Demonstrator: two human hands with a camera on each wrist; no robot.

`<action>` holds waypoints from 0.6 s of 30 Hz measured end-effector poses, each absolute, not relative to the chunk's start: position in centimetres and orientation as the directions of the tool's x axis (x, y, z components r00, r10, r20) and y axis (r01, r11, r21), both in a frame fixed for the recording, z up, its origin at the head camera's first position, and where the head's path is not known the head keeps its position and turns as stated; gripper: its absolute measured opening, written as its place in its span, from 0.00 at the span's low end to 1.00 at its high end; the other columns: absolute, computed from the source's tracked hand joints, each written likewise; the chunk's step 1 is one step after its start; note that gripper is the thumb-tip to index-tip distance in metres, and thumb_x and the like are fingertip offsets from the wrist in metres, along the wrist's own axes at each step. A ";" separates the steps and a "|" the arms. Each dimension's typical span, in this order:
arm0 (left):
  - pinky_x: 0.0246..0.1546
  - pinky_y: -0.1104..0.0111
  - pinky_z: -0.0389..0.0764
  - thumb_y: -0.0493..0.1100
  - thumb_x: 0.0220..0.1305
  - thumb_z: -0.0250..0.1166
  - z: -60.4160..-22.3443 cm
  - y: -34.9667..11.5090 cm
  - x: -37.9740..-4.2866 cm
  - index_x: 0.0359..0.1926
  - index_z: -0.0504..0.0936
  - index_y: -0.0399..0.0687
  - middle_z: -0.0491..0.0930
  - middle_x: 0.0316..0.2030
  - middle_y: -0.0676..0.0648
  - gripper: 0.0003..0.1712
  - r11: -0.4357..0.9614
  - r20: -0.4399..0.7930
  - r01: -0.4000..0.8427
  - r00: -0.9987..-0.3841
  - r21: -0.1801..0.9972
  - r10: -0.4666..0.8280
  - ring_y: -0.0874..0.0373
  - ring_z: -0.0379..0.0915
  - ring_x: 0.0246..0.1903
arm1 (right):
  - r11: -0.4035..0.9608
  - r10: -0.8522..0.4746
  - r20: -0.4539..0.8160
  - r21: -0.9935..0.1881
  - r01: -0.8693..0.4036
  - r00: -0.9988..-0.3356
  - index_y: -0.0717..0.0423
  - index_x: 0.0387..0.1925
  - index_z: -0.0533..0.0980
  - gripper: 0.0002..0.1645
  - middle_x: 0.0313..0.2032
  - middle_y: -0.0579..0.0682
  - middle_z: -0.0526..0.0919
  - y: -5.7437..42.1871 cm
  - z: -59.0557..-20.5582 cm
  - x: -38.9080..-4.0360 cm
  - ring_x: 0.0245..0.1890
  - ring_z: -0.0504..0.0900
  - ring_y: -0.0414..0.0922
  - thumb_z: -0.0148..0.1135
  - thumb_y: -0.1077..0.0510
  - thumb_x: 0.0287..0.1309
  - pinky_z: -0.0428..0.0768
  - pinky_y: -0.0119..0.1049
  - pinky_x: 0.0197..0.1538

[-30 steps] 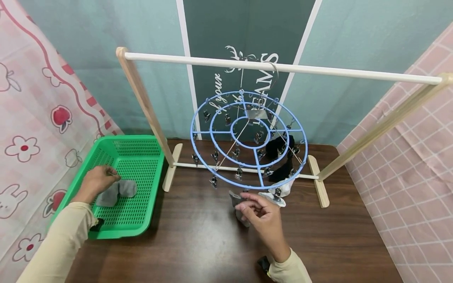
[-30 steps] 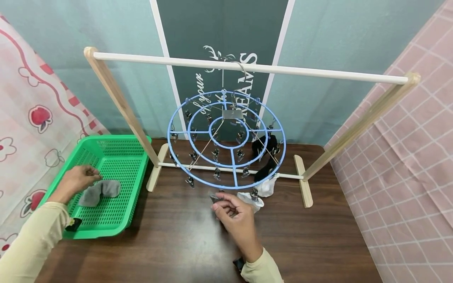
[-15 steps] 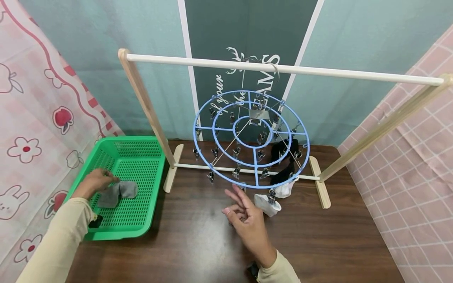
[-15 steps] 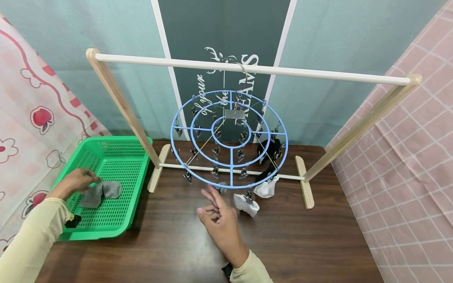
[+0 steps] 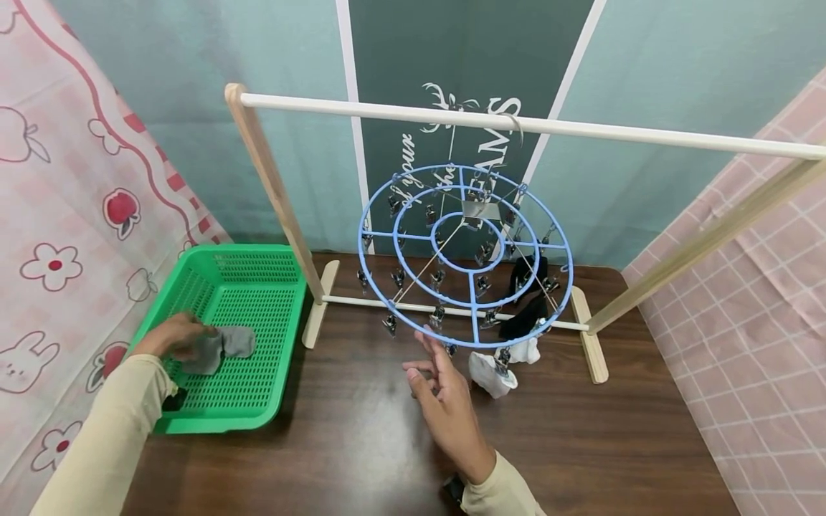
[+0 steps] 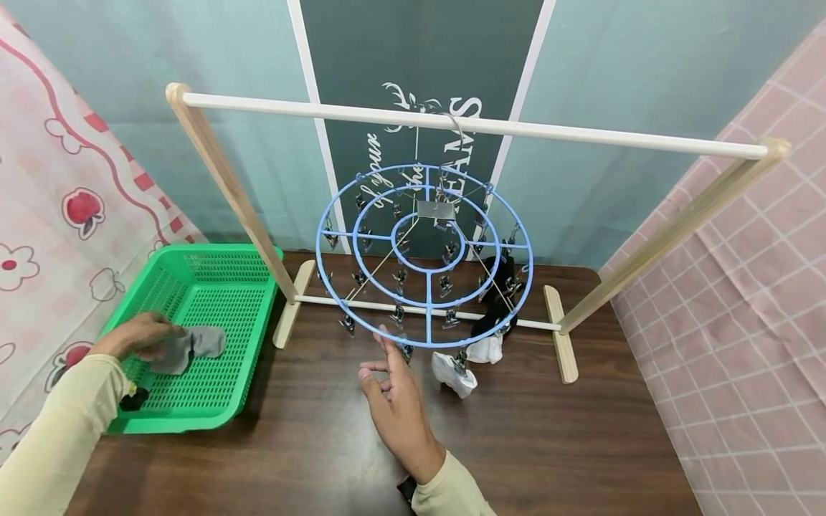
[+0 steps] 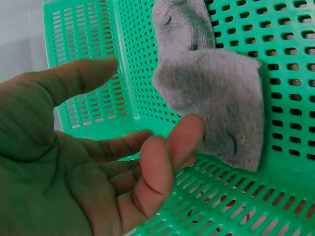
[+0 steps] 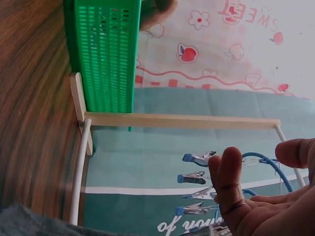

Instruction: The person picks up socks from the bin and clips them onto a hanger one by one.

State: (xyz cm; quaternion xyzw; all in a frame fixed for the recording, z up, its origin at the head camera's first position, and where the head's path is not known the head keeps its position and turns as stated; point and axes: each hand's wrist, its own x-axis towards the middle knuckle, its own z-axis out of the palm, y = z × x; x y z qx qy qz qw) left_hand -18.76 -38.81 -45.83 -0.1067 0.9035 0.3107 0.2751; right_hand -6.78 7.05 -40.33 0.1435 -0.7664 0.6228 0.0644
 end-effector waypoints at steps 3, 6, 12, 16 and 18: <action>0.20 0.65 0.77 0.43 0.67 0.54 -46.0 -38.7 -18.7 0.27 0.77 0.32 0.73 0.19 0.46 0.18 0.776 -0.591 -0.374 -0.807 0.508 -0.001 0.59 0.71 0.15 | 0.185 -0.161 0.223 -0.950 -0.251 -0.961 0.64 0.69 0.58 0.32 0.52 0.57 0.80 6.8 -40.3 -7.2 0.30 0.79 0.37 0.53 0.71 0.65 0.77 0.32 0.30; 0.17 0.68 0.75 0.42 0.67 0.54 -46.1 -38.5 -18.6 0.19 0.73 0.43 0.70 0.14 0.50 0.18 0.765 -0.610 -0.391 -0.792 0.512 0.003 0.62 0.68 0.13 | 0.187 -0.176 0.163 -0.963 -0.196 -0.971 0.60 0.71 0.57 0.34 0.51 0.54 0.81 6.5 -40.7 -7.9 0.28 0.77 0.36 0.53 0.70 0.66 0.76 0.31 0.30; 0.18 0.68 0.75 0.43 0.67 0.55 -46.5 -38.4 -18.7 0.20 0.73 0.42 0.68 0.13 0.51 0.18 0.768 -0.613 -0.391 -0.790 0.506 0.001 0.62 0.67 0.13 | 0.117 -0.197 0.112 -0.984 -0.136 -0.974 0.42 0.73 0.55 0.40 0.58 0.50 0.76 5.9 -43.4 -9.8 0.28 0.79 0.38 0.56 0.66 0.65 0.75 0.28 0.29; 0.19 0.66 0.77 0.42 0.66 0.55 -46.8 -38.5 -18.7 0.28 0.78 0.35 0.72 0.17 0.47 0.14 0.772 -0.606 -0.385 -0.795 0.506 0.001 0.60 0.70 0.15 | 0.039 -0.211 0.148 -0.986 -0.160 -0.966 0.44 0.73 0.56 0.40 0.60 0.51 0.74 5.7 -43.7 -10.4 0.32 0.81 0.39 0.58 0.67 0.63 0.76 0.27 0.30; 0.19 0.67 0.77 0.41 0.65 0.55 -46.9 -38.5 -18.7 0.28 0.78 0.35 0.72 0.18 0.47 0.14 0.772 -0.607 -0.389 -0.795 0.503 -0.005 0.59 0.71 0.15 | -0.002 -0.220 0.168 -0.985 -0.172 -0.961 0.47 0.73 0.56 0.40 0.62 0.51 0.73 5.5 -43.8 -10.5 0.32 0.81 0.40 0.58 0.68 0.63 0.75 0.27 0.30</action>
